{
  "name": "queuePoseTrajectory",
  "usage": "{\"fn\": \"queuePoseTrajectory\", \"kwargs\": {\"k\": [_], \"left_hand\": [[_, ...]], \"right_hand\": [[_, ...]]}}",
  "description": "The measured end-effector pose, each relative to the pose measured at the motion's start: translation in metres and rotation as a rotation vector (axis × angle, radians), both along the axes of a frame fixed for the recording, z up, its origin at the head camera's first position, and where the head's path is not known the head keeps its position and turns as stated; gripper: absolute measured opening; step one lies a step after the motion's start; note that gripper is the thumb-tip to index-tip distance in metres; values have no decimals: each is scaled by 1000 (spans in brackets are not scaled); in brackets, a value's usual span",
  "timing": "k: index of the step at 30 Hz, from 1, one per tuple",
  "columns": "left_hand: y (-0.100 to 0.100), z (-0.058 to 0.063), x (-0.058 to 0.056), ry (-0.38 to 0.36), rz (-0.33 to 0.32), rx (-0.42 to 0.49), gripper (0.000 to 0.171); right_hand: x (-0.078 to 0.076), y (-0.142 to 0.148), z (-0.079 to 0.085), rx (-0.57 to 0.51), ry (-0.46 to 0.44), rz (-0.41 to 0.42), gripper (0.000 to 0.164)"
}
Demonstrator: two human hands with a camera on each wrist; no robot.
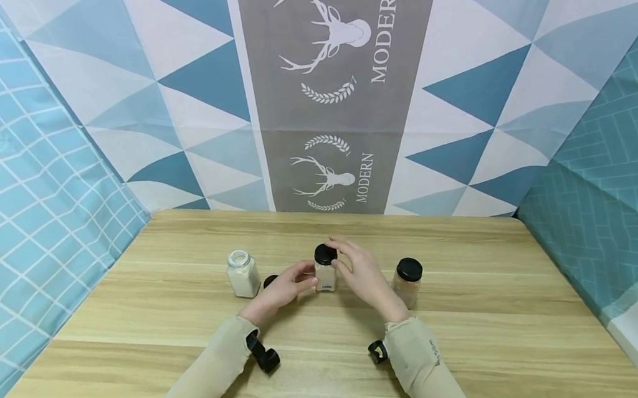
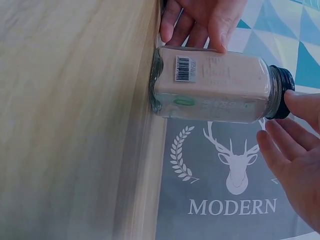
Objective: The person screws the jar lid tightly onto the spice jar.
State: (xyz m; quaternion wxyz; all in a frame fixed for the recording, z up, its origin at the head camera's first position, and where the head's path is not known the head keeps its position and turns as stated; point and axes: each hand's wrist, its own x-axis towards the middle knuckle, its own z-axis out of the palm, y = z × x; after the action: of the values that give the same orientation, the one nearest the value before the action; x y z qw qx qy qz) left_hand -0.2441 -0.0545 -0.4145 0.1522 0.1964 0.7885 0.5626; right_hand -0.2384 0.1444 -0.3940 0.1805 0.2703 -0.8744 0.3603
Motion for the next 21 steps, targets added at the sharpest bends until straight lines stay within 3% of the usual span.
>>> {"fn": "queuePoseTrajectory", "kwargs": {"k": [3, 10, 16, 21], "left_hand": [[0, -2, 0, 6, 2, -2, 45], [0, -22, -12, 13, 16, -6, 46], [0, -24, -13, 6, 16, -7, 47], [0, -22, -12, 10, 11, -1, 47]], "right_hand": [[0, 0, 0, 13, -12, 12, 37], [0, 0, 0, -29, -25, -28, 33], [1, 1, 1, -55, -20, -81, 29], [0, 1, 1, -56, -9, -67, 30]]}}
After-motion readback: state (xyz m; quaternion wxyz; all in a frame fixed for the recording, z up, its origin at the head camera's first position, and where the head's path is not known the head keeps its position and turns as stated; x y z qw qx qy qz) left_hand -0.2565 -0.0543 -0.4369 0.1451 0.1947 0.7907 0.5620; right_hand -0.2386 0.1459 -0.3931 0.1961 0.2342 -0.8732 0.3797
